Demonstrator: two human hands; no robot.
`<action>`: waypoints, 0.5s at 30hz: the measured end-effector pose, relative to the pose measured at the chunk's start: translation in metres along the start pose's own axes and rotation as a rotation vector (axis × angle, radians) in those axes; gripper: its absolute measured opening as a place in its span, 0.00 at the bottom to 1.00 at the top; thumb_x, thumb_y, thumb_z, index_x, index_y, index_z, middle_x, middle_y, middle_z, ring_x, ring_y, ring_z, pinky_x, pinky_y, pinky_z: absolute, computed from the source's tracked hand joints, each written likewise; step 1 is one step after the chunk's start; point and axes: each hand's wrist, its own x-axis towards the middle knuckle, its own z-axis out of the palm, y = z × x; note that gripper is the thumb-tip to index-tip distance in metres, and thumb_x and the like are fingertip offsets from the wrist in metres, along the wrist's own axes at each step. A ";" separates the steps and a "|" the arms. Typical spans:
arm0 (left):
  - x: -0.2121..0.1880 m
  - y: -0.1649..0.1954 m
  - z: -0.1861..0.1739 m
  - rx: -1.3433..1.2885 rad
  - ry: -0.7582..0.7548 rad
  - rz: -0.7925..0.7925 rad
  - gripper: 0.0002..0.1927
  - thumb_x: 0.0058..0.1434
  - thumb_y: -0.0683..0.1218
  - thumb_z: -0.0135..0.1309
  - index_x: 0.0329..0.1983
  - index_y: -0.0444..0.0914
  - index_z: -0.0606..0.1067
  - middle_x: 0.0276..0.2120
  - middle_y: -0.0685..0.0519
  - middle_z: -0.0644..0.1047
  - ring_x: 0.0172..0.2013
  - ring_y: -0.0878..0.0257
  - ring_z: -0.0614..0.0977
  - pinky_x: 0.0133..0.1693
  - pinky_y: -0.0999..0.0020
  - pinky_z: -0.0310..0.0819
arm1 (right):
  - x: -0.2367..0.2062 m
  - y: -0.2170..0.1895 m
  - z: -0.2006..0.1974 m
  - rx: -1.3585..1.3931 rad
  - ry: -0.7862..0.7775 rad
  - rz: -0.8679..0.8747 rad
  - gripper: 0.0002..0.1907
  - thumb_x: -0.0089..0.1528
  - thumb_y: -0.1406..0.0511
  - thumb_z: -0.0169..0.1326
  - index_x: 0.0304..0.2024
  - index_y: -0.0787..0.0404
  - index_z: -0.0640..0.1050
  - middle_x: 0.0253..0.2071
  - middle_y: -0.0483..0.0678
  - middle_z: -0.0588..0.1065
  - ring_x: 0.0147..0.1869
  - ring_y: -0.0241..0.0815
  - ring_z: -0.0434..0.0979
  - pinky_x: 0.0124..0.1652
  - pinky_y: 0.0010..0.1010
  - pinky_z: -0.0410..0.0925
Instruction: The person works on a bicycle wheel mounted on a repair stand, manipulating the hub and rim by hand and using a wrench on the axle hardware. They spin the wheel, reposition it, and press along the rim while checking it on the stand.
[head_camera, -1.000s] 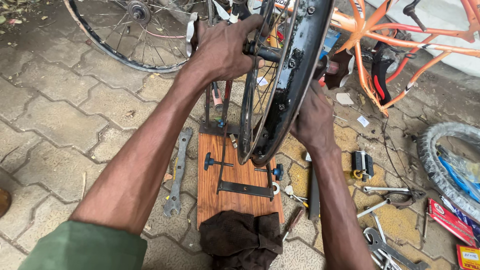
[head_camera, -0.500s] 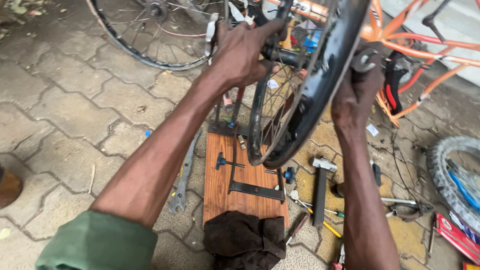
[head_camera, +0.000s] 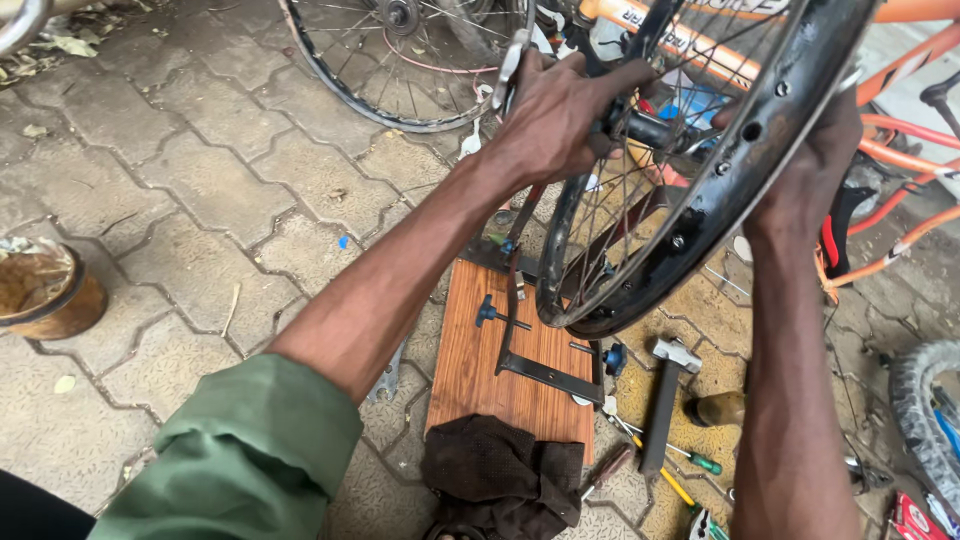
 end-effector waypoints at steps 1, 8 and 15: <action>-0.001 0.002 -0.005 0.017 -0.005 0.000 0.35 0.59 0.47 0.67 0.68 0.51 0.67 0.24 0.60 0.85 0.39 0.61 0.73 0.59 0.42 0.53 | 0.002 0.000 0.000 0.038 -0.002 0.034 0.07 0.80 0.68 0.44 0.57 0.65 0.70 0.38 0.54 0.79 0.39 0.44 0.83 0.33 0.29 0.72; -0.031 0.006 -0.020 -0.052 0.218 0.231 0.43 0.51 0.35 0.55 0.73 0.41 0.60 0.60 0.40 0.73 0.59 0.46 0.73 0.62 0.33 0.51 | 0.000 0.037 -0.020 0.170 0.005 0.027 0.14 0.79 0.59 0.41 0.56 0.62 0.69 0.40 0.56 0.80 0.38 0.42 0.81 0.32 0.26 0.71; -0.203 -0.032 0.041 -0.076 0.467 -0.604 0.07 0.65 0.34 0.46 0.43 0.35 0.73 0.38 0.46 0.75 0.42 0.54 0.79 0.47 0.55 0.78 | -0.004 0.098 -0.048 0.111 -0.022 0.144 0.15 0.82 0.59 0.43 0.53 0.66 0.71 0.41 0.55 0.73 0.40 0.43 0.77 0.39 0.30 0.74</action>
